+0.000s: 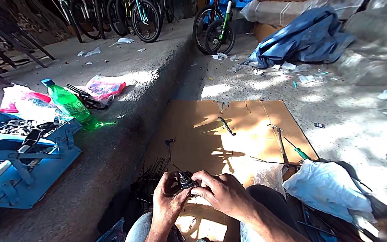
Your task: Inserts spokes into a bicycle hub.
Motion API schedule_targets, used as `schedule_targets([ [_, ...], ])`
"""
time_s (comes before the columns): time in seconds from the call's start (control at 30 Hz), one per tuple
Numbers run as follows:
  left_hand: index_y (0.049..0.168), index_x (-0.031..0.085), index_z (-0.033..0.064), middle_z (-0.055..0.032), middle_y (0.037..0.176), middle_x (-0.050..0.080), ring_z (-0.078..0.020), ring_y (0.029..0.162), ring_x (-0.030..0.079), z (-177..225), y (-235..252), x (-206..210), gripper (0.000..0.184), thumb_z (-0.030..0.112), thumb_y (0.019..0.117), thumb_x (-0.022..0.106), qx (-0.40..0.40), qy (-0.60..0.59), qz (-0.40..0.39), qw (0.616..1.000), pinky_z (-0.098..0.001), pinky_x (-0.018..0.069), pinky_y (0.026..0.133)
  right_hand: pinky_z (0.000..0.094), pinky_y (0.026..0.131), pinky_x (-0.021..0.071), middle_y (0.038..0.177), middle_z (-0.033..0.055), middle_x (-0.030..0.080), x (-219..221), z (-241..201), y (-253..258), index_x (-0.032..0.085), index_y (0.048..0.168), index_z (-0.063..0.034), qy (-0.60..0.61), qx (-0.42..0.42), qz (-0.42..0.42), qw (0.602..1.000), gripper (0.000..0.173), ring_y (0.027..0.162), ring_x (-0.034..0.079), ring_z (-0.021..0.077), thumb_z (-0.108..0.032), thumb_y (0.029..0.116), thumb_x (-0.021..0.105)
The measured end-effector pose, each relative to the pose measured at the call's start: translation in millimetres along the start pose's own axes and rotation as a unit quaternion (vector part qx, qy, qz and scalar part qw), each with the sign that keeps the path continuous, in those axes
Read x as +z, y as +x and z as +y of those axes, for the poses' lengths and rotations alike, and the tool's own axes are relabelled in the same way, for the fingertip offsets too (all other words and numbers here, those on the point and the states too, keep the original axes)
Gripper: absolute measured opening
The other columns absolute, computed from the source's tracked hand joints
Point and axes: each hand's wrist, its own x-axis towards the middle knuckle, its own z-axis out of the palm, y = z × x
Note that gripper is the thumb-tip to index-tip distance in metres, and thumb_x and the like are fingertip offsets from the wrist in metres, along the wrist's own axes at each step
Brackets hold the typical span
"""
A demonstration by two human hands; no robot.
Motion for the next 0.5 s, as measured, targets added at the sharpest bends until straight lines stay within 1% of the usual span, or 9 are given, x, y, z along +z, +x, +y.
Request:
schedule_targets([
  [0.03, 0.109, 0.063, -0.0022, -0.0123, 0.100, 0.071, -0.0243, 0.088, 0.074, 0.9, 0.4, 0.6, 0.049, 0.015, 0.0731, 0.091, -0.002, 0.002, 0.004, 1.000, -0.0376, 0.0674, 0.073, 0.0407, 0.058, 0.0548, 0.072, 0.0027, 0.067, -3.9, 1.6, -0.4, 0.068, 0.124, -0.0166, 0.037, 0.029, -0.043, 0.998, 0.033, 0.060, 0.064, 0.0192, -0.041, 0.1039, 0.058],
  [0.07, 0.110, 0.063, -0.0028, -0.0132, 0.101, 0.071, -0.0256, 0.089, 0.074, 1.4, 0.8, 0.5, 0.049, 0.014, 0.0737, 0.091, -0.002, 0.003, 0.005, 1.000, -0.0386, 0.0677, 0.074, 0.0392, 0.065, 0.0590, 0.078, 0.0014, 0.071, -8.7, 4.1, 0.2, 0.067, 0.124, -0.0168, 0.074, 0.057, -0.087, 0.992, 0.030, 0.066, 0.069, 0.0164, -0.037, 0.1056, 0.055],
  [0.1, 0.111, 0.063, -0.0033, -0.0139, 0.102, 0.071, -0.0267, 0.090, 0.074, 1.2, 1.3, 0.0, 0.049, 0.013, 0.0742, 0.091, 0.000, 0.004, 0.007, 1.000, -0.0397, 0.0678, 0.075, 0.0369, 0.072, 0.0608, 0.084, -0.0003, 0.073, -13.4, 7.6, 1.5, 0.065, 0.123, -0.0165, 0.110, 0.082, -0.124, 0.983, 0.027, 0.073, 0.071, 0.0133, -0.034, 0.1075, 0.052],
  [0.13, 0.112, 0.063, -0.0038, -0.0145, 0.104, 0.070, -0.0276, 0.092, 0.074, 0.7, 1.5, -0.5, 0.049, 0.011, 0.0749, 0.090, 0.001, 0.003, 0.007, 1.000, -0.0406, 0.0678, 0.076, 0.0345, 0.076, 0.0610, 0.089, -0.0009, 0.073, -17.0, 12.0, 2.8, 0.063, 0.122, -0.0153, 0.139, 0.099, -0.144, 0.975, 0.026, 0.077, 0.072, 0.0113, -0.032, 0.1089, 0.048],
  [0.17, 0.113, 0.063, -0.0041, -0.0147, 0.104, 0.070, -0.0279, 0.093, 0.074, -0.2, 1.5, -1.0, 0.049, 0.011, 0.0752, 0.090, 0.001, 0.002, 0.008, 1.000, -0.0411, 0.0679, 0.077, 0.0321, 0.075, 0.0609, 0.092, -0.0006, 0.072, -17.9, 16.5, 3.9, 0.063, 0.120, -0.0138, 0.155, 0.106, -0.143, 0.972, 0.026, 0.078, 0.070, 0.0102, -0.030, 0.1095, 0.046],
  [0.23, 0.113, 0.063, -0.0040, -0.0146, 0.105, 0.070, -0.0280, 0.093, 0.074, -1.3, 1.2, -1.1, 0.049, 0.011, 0.0756, 0.090, -0.001, 0.000, 0.009, 1.000, -0.0414, 0.0680, 0.077, 0.0308, 0.080, 0.0555, 0.099, 0.0022, 0.067, -14.2, 23.3, 4.2, 0.066, 0.116, -0.0126, 0.147, 0.117, -0.122, 0.975, 0.029, 0.086, 0.065, 0.0110, -0.033, 0.1076, 0.047],
  [0.3, 0.113, 0.063, -0.0037, -0.0146, 0.106, 0.070, -0.0281, 0.093, 0.073, -1.2, 0.8, -0.3, 0.049, 0.011, 0.0754, 0.090, -0.001, -0.001, 0.009, 1.000, -0.0414, 0.0681, 0.077, 0.0296, 0.080, 0.0537, 0.099, 0.0036, 0.066, -5.1, 25.1, 2.3, 0.071, 0.106, -0.0118, 0.120, 0.127, -0.106, 0.979, 0.030, 0.088, 0.063, 0.0116, -0.038, 0.1024, 0.056],
  [0.4, 0.113, 0.063, -0.0033, -0.0144, 0.106, 0.069, -0.0278, 0.094, 0.073, -0.1, 1.6, 1.2, 0.048, 0.011, 0.0757, 0.090, 0.007, 0.000, 0.010, 1.000, -0.0414, 0.0680, 0.078, 0.0353, 0.084, 0.0567, 0.103, 0.0044, 0.069, 8.3, 22.4, 0.4, 0.074, 0.102, -0.0122, 0.062, 0.148, -0.095, 0.982, 0.025, 0.095, 0.067, 0.0151, -0.033, 0.0927, 0.065],
  [0.5, 0.111, 0.064, -0.0031, -0.0145, 0.106, 0.068, -0.0276, 0.093, 0.073, -0.6, 1.0, 0.6, 0.047, 0.010, 0.0751, 0.090, 0.014, 0.004, 0.018, 1.000, -0.0410, 0.0683, 0.077, 0.0357, 0.084, 0.0569, 0.104, 0.0028, 0.069, 16.6, 18.8, 0.8, 0.075, 0.101, -0.0133, 0.051, 0.159, -0.085, 0.982, 0.022, 0.097, 0.067, 0.0144, -0.031, 0.0907, 0.067],
])
